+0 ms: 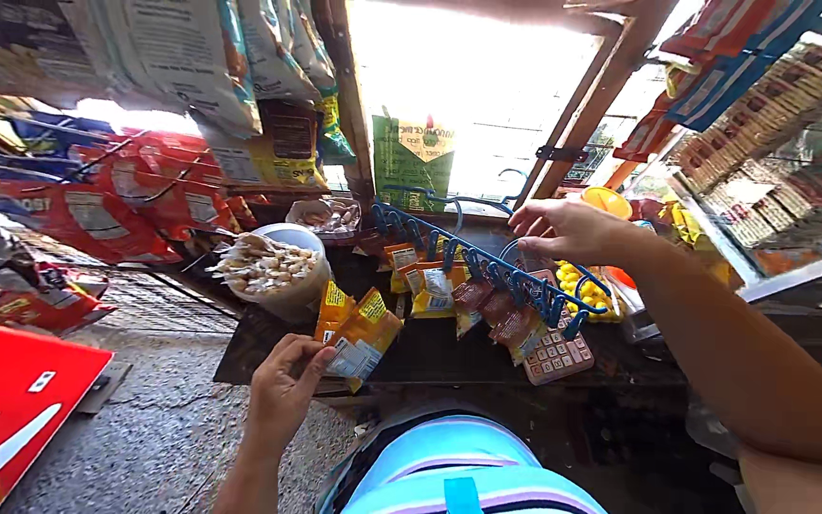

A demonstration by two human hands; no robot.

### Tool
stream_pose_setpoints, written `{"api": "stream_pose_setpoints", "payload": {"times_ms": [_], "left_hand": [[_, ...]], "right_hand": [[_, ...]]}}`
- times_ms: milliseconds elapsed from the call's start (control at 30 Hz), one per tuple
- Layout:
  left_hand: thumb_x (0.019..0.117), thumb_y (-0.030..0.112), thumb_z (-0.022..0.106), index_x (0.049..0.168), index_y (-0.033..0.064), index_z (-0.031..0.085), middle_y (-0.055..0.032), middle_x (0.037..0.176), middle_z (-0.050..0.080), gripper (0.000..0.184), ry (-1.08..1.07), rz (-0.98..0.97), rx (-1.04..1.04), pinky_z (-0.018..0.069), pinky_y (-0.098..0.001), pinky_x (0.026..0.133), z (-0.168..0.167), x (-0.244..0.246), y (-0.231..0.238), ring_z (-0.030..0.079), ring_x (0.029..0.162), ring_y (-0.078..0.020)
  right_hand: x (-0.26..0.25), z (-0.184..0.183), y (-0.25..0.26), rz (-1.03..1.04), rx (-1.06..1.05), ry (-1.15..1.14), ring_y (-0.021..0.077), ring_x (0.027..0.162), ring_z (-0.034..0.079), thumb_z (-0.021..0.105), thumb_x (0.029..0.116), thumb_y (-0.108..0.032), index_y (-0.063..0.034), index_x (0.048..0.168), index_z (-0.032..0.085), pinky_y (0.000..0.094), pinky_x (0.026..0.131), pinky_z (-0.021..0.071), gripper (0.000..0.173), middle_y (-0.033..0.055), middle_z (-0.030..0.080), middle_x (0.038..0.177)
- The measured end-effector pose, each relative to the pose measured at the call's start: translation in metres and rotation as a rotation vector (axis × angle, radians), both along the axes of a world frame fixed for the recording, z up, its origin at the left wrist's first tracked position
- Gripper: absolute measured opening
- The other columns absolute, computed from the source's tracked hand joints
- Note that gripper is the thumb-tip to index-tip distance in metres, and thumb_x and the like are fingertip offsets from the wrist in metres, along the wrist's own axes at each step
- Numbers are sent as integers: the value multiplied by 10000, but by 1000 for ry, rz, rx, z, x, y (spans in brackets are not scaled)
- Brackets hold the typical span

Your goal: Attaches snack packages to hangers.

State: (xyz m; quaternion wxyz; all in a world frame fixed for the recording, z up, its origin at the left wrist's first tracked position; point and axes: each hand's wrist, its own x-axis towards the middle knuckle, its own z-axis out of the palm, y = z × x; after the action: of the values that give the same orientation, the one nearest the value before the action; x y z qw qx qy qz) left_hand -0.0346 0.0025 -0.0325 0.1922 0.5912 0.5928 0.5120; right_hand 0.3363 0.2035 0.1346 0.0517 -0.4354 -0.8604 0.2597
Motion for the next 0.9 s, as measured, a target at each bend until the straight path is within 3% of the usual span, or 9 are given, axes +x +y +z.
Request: {"api": "stream_pose_setpoints", "payload": {"times_ms": [67, 200, 300, 433, 567, 633, 733, 800, 900], "left_hand": [[963, 358, 651, 954, 3, 696, -35, 992, 633, 357, 42, 99, -9, 492, -114, 793, -8, -2, 1, 594, 914, 26], [947, 400, 633, 1138, -38, 665, -258, 1241, 582, 479, 264, 245, 24, 488, -354, 968, -14, 2, -1, 572, 1159, -289], [979, 373, 589, 1138, 2, 681, -284, 1274, 588, 414, 405, 290, 115, 443, -493, 1036, -24, 6, -5, 555, 1216, -401], [1036, 470, 516, 1126, 169, 623, -136, 1274, 592, 332, 560, 340, 286, 292, -478, 1160, -24, 12, -2, 482, 1329, -310], [1048, 412, 513, 1077, 222, 613, -18, 1243, 602, 217, 608, 220, 417, 188, -455, 1212, -7, 19, 18, 447, 1355, -236], [1041, 346, 530, 1051, 217, 621, -19, 1214, 617, 158, 596, 119, 412, 202, -460, 1203, 3, 23, 30, 464, 1331, -246], [1030, 339, 543, 1026, 189, 691, -54, 1171, 674, 210, 563, -9, 345, 313, -485, 1156, 18, 27, 49, 536, 1274, -291], [1004, 338, 559, 1008, 150, 748, -88, 1152, 707, 267, 587, -63, 283, 358, -544, 1120, 30, 28, 63, 575, 1241, -350], [990, 349, 565, 1033, 120, 761, -101, 1149, 712, 305, 654, -143, 178, 417, -569, 1074, 45, 29, 82, 635, 1178, -332]], "right_hand": [[-25, -7, 1, 67, 138, 64, 294, 1010, 717, 643, 987, -97, 25, 1191, 672, 475, 920, 577, 239, 186, 710, 1136], [-81, -13, 11, 78, 74, -17, 311, 1122, 668, 554, 1050, -118, 22, 1244, 645, 485, 1015, 513, 256, 194, 681, 1190], [-118, -32, 33, 35, 41, -86, 343, 1167, 642, 520, 1067, -158, 16, 1294, 606, 527, 1027, 491, 298, 207, 668, 1208], [-153, -42, 55, -78, -59, -228, 382, 1196, 627, 476, 1090, -249, -13, 1374, 556, 576, 1011, 481, 377, 231, 648, 1252], [-166, -56, 76, -74, -144, -222, 394, 1222, 610, 493, 1083, -283, -21, 1337, 625, 628, 1032, 437, 388, 235, 656, 1267], [-163, -50, 78, -68, -218, -193, 371, 1196, 619, 503, 1083, -288, -35, 1335, 628, 603, 1019, 445, 378, 218, 658, 1264], [-155, -48, 78, -96, -313, -69, 346, 1112, 633, 545, 1060, -307, -31, 1321, 632, 563, 957, 479, 389, 220, 655, 1231], [-150, -48, 78, -75, -320, -9, 321, 1061, 644, 602, 1030, -309, -25, 1287, 644, 548, 925, 492, 385, 206, 668, 1187], [-148, -52, 74, -25, -277, -9, 305, 1009, 679, 680, 987, -310, -25, 1229, 673, 558, 910, 518, 374, 179, 708, 1100]]}}
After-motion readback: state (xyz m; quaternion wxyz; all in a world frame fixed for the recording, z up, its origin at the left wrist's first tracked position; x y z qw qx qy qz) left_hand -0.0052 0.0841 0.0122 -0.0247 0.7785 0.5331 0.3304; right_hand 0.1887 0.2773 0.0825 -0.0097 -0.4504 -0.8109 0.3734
